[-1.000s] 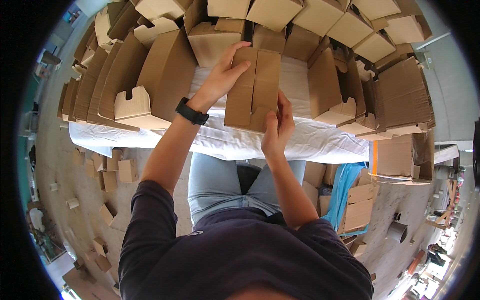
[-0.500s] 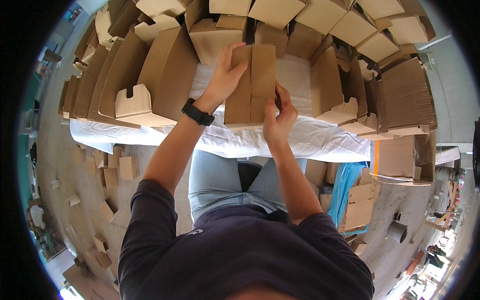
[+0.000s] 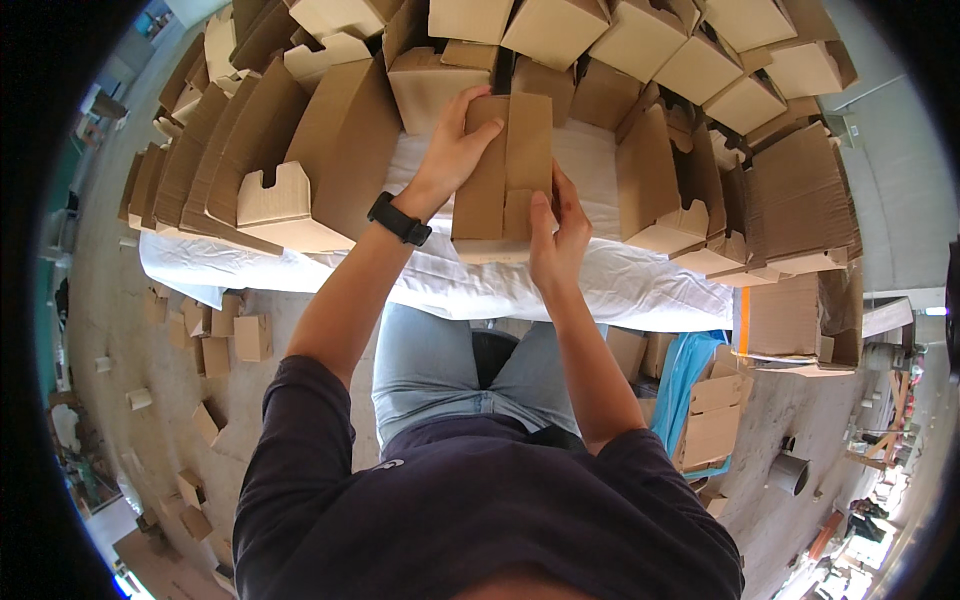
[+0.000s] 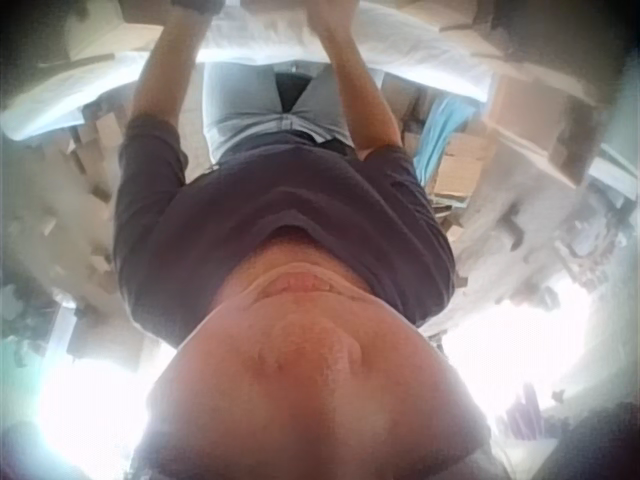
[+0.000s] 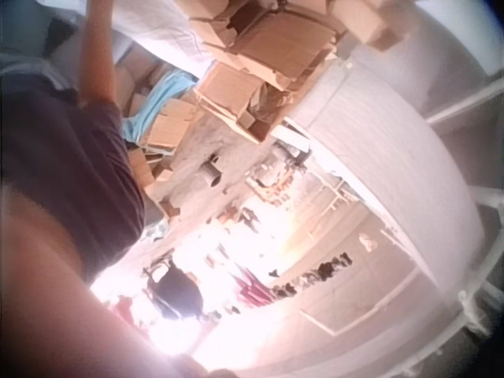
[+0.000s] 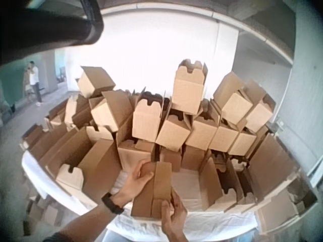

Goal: The person picks up flat cardboard sheets from the floor, folds them into rectangular boxes by hand, and stacks them on a table among other finished boxes.

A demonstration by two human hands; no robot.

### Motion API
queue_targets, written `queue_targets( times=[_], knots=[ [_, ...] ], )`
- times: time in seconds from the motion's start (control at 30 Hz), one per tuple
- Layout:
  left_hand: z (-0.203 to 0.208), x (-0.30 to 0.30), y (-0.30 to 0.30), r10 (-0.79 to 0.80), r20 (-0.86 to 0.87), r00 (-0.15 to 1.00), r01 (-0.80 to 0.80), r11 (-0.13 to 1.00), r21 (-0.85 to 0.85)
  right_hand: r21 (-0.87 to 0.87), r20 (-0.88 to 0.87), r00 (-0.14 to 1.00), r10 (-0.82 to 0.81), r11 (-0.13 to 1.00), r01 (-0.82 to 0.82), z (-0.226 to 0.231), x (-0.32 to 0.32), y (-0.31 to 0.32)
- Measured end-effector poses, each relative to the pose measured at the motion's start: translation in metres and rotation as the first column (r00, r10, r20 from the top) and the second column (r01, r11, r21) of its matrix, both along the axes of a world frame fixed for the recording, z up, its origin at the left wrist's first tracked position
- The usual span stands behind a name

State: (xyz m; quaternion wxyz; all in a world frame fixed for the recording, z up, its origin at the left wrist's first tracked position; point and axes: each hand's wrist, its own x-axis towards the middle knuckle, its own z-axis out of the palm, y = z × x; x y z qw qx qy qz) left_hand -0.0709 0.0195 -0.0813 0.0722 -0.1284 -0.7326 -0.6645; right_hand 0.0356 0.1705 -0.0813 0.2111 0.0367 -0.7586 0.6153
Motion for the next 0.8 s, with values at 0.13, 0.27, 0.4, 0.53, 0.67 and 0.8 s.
queue_targets(
  times=[0.13,0.27,0.4,0.53,0.67,0.8],
  knots=[
    [0.004,0.003,0.002,-0.009,-0.044,0.999,0.009,1.000,0.006,0.015,-0.013,1.000,0.007,1.000,-0.007,0.001,0.002,0.004],
    [0.004,0.005,0.003,-0.012,-0.024,1.000,0.014,0.998,0.064,0.007,-0.038,0.999,0.023,1.000,-0.023,-0.002,0.005,0.005],
    [0.012,0.010,0.006,-0.028,0.042,0.999,0.022,0.990,0.141,0.020,-0.050,0.998,0.049,0.999,-0.049,-0.005,0.004,0.008],
    [0.013,0.010,0.003,-0.053,0.070,0.996,0.043,0.991,0.125,-0.015,-0.006,0.996,0.089,0.996,-0.089,0.001,0.005,0.007],
    [0.009,0.002,0.003,-0.028,0.058,0.998,0.027,1.000,0.010,-0.050,-0.014,0.995,0.095,0.994,-0.095,0.000,0.005,0.006],
    [0.010,0.001,0.007,-0.035,0.030,0.999,0.036,0.999,-0.021,-0.065,-0.014,0.997,0.074,0.995,-0.075,-0.001,0.002,0.006]
  ],
)
